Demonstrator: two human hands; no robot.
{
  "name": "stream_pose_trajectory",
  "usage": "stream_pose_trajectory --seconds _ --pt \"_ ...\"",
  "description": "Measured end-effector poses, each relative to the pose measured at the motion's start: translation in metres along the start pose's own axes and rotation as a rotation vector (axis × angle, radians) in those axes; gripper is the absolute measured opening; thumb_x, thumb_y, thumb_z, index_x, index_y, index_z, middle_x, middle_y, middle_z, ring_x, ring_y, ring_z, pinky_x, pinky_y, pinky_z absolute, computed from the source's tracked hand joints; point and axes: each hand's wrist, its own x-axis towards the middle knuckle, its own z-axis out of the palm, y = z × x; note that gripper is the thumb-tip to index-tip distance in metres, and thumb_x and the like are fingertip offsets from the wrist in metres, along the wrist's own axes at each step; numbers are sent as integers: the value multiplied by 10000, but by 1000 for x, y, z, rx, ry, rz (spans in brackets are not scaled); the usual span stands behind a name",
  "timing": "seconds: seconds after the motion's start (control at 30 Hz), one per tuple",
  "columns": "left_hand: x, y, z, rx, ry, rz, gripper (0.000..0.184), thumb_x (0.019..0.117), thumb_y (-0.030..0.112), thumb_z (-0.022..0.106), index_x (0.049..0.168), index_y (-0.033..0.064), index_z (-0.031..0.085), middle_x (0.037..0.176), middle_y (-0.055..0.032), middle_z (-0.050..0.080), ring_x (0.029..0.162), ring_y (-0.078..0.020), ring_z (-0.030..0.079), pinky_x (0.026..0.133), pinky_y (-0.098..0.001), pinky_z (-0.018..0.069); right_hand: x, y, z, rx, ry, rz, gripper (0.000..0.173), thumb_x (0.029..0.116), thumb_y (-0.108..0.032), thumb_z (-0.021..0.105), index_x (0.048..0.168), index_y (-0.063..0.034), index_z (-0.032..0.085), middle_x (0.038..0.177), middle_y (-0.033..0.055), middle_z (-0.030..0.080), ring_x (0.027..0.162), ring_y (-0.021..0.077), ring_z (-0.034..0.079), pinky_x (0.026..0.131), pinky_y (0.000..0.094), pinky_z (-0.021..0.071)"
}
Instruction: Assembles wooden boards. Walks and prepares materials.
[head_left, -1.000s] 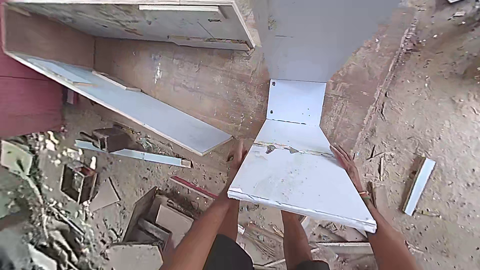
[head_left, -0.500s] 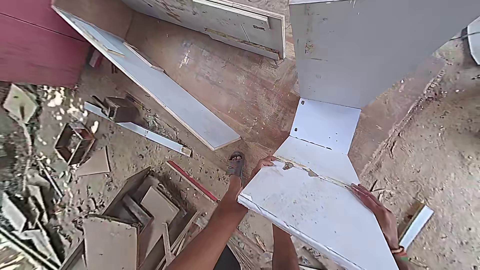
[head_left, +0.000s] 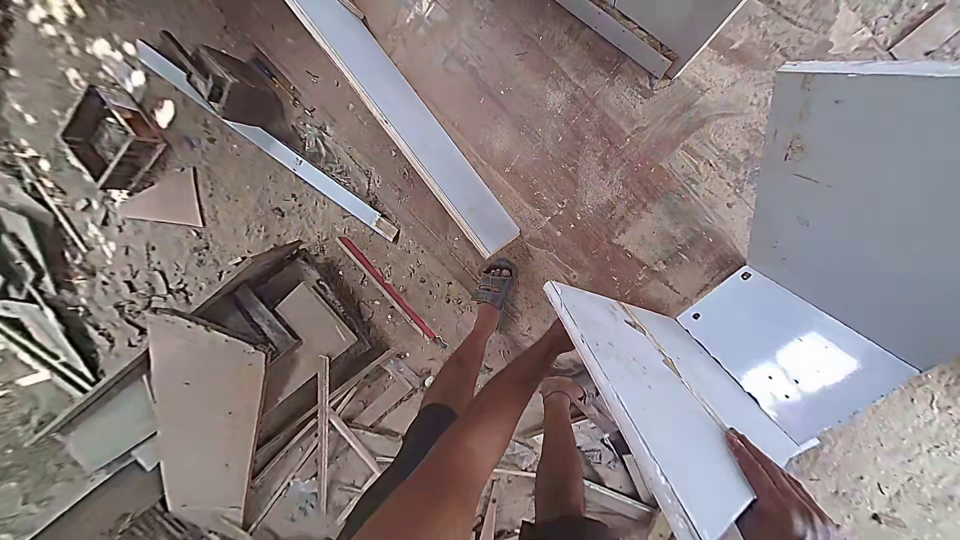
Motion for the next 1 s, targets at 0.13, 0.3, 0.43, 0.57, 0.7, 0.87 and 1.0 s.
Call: stream_pose_trajectory --seconds 0.13,0.3,0.43,0.57,0.7,0.87,1.0 --pt "-17 -46 -22 223 -62 -619 601 1018 340 624 1494 8 467 1322 -211 652 1245 -326 625 1099 -525 454 43 -48 51 -65 105 -63 442 799 -187 546 1117 32 763 1161 205 747 981 392 753 782 543 596" --pt "-103 -69 -87 -21 -40 -772 545 995 407 651 1435 97 565 1342 -100 663 1167 -192 676 981 -382 563 92 -83 93 -30 165 -145 359 838 -155 556 1081 9 764 1159 180 752 992 363 753 806 530 600" --pt "-128 -64 -115 -543 468 -888 406 1035 214 627 1374 8 538 1219 -183 680 1016 -262 712 849 -418 597 123 -111 129 -57 134 -135 265 832 -92 590 1011 4 759 1072 183 766 986 382 750 819 566 591" --pt "-121 -45 -129 -706 489 -841 429 1020 181 648 1398 18 528 1232 -192 686 1038 -280 718 858 -410 601 142 -114 148 -106 148 -133 267 829 -108 582 995 -15 770 1060 162 773 993 362 753 820 555 596" --pt "-115 -22 -105 -864 211 -784 555 981 148 683 1460 -6 446 1310 -217 648 1115 -321 696 928 -445 593 154 -121 129 -106 156 -119 252 844 -106 583 995 -28 770 1049 154 774 973 347 758 811 535 603" --pt "-47 6 -48 -991 135 -610 755 1000 299 620 1578 27 217 1414 -213 552 1163 -263 650 954 -398 555 173 -130 132 -74 127 -132 273 879 -121 570 1029 -5 766 1085 177 768 985 368 757 793 549 604" --pt "21 23 -57 -1136 546 -711 520 1018 309 648 1413 8 492 1188 -253 684 974 -366 728 815 -511 627 174 -139 152 -66 104 -113 290 891 -122 553 1045 3 764 1113 184 762 1013 383 750 812 560 599"
